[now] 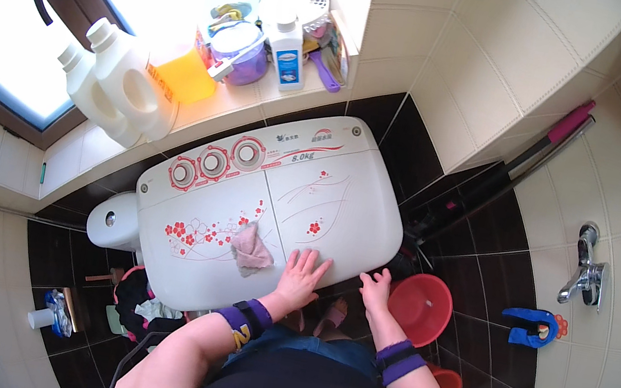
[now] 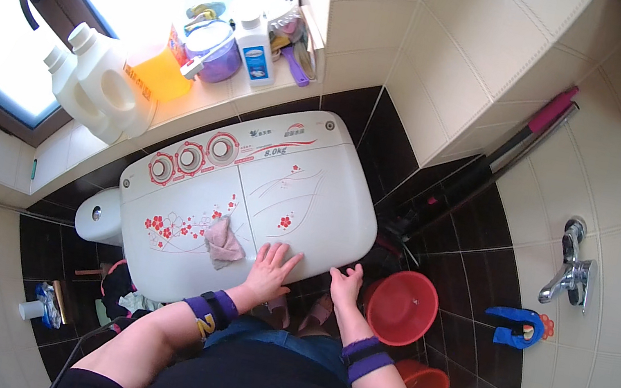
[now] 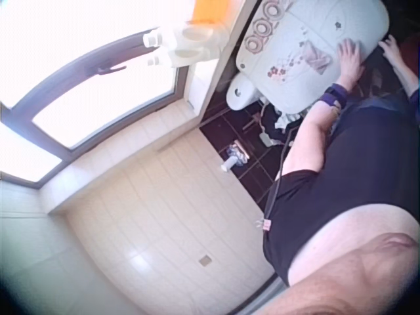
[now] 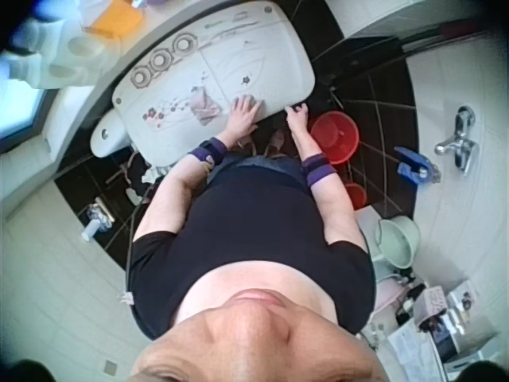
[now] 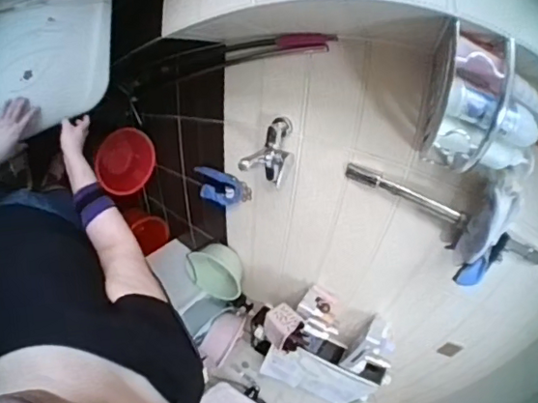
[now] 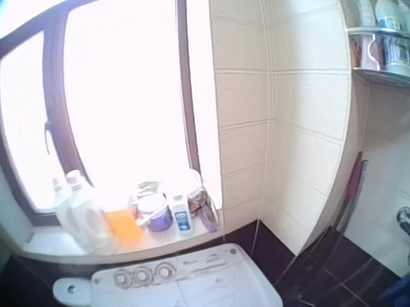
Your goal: Cleaning and using a small washing machine in a bathroom.
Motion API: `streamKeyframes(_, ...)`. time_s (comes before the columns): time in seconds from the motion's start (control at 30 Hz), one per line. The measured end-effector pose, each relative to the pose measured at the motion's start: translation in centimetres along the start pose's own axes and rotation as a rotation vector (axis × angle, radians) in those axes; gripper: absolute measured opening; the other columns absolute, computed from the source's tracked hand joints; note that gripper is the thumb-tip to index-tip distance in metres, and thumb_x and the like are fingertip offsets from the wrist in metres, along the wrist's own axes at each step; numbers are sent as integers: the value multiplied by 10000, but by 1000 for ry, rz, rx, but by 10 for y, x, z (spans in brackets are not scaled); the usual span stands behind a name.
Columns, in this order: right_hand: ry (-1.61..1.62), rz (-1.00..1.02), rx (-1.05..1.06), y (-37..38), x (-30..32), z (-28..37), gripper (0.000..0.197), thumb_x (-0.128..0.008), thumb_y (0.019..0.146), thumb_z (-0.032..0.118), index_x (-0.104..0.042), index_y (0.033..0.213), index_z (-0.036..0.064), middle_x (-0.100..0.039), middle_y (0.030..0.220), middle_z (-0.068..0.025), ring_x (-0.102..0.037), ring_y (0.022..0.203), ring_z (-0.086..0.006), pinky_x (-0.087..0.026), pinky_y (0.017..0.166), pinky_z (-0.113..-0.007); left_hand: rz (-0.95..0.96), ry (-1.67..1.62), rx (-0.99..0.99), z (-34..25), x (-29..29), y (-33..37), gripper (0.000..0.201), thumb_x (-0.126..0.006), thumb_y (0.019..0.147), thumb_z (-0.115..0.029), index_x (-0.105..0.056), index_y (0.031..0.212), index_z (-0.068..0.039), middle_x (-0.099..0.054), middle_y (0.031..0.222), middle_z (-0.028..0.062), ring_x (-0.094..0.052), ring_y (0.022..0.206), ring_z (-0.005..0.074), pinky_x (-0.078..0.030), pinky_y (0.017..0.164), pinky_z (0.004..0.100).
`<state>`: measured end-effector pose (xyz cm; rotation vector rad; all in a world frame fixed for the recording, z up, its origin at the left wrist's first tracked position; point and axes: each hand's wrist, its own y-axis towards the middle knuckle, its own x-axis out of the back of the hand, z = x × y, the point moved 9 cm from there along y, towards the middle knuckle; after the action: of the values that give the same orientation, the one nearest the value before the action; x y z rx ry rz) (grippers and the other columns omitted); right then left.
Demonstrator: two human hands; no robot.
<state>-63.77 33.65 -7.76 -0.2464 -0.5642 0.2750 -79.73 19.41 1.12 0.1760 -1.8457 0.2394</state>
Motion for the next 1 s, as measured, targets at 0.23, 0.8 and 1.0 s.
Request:
streamKeyframes(0.23,477,421,-544,-1,-40,-7,252,-634,851,191,-572,1069,82,-529,1121,-51,-492,1066,-207,-475,843,-360,16,272,22,0,-26,6,1041,-817,606,-357,-306,1503,-222,-389,1385,168,-341,1329,338,-242,1106,543)
streamKeyframes(0.8,897,498,-498,-35,26,60,349,-501,958,244,-539,1240,42,-556,1268,-103,-562,1129,-223,-503,851,-357,-56,16,-52,-19,104,-2,878,-825,539,-316,-530,1365,-266,-421,1372,196,-396,1265,416,-400,1040,520)
streamKeyframes(1.0,620,484,-616,-12,-4,7,499,-533,935,277,-450,1389,86,-449,1410,-86,-387,1330,-297,-394,1023,-497,-122,17,-108,-13,186,14,762,-740,578,-311,-587,1324,-289,-527,1355,129,-528,1214,364,-534,911,464)
